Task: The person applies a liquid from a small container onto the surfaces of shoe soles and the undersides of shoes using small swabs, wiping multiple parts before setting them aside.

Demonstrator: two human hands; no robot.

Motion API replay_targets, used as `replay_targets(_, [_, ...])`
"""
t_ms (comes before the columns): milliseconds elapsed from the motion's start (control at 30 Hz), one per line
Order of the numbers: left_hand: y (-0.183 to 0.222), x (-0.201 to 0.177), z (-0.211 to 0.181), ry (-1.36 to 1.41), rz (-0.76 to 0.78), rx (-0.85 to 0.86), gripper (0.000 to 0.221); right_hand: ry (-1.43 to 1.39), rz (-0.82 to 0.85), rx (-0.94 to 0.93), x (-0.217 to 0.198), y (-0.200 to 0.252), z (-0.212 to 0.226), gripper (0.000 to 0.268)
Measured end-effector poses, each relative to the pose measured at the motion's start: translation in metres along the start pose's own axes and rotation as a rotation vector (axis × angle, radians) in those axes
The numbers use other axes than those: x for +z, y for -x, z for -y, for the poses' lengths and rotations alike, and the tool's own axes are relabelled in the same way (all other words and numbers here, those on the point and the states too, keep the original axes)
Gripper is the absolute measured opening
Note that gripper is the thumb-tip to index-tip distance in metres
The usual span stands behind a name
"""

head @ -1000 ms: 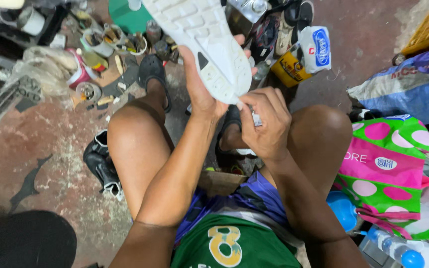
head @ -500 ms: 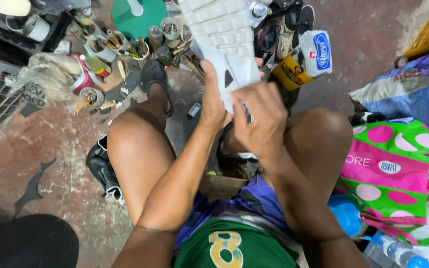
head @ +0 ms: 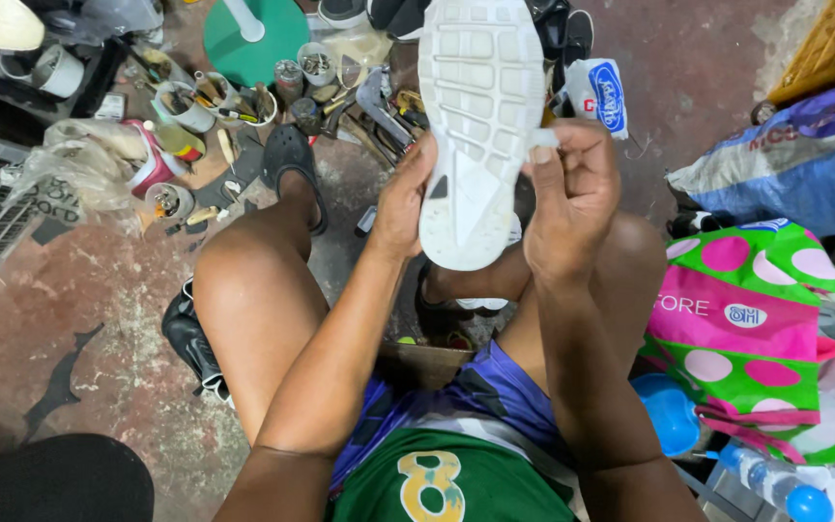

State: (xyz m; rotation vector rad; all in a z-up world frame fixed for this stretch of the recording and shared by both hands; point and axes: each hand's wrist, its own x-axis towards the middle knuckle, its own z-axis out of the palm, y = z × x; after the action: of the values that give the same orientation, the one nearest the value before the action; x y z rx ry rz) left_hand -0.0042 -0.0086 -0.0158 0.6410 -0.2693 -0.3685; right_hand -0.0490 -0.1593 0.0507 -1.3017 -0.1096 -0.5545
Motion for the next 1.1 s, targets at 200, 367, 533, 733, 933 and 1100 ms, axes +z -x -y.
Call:
replay_targets(200, [-0.002, -0.011, -0.007, 0.044, -0.125, -0.052, 0.06, 0.055, 0.027, 0.054, -0.009, 0.013, -0.021, 0.009])
replay_targets(367, [-0.006, -0.012, -0.044, -0.166, -0.17, -0.076, 0.042, 0.086, 0.209, 0.049, -0.008, 0.026, -0.013, 0.009])
replay_targets(533, [0.004, 0.002, -0.047, -0.32, -0.093, 0.036, 0.041, 0.166, 0.081, -0.006, -0.014, 0.013, -0.008, 0.007])
replay_targets(733, [0.012, 0.023, -0.046, -1.028, 0.025, 0.181, 0.058, 0.174, 0.027, -0.006, 0.004, -0.009, 0.006, 0.011])
replay_targets(933, [0.016, 0.025, -0.049, -1.331, 0.05, 0.3, 0.049, 0.671, 0.22, -0.336, 0.027, -0.008, 0.027, 0.012])
replay_targets(1100, [0.019, 0.033, -0.051, -1.427, 0.118, 0.337, 0.05, 0.717, 0.148, -0.269, 0.021, -0.011, 0.03, 0.012])
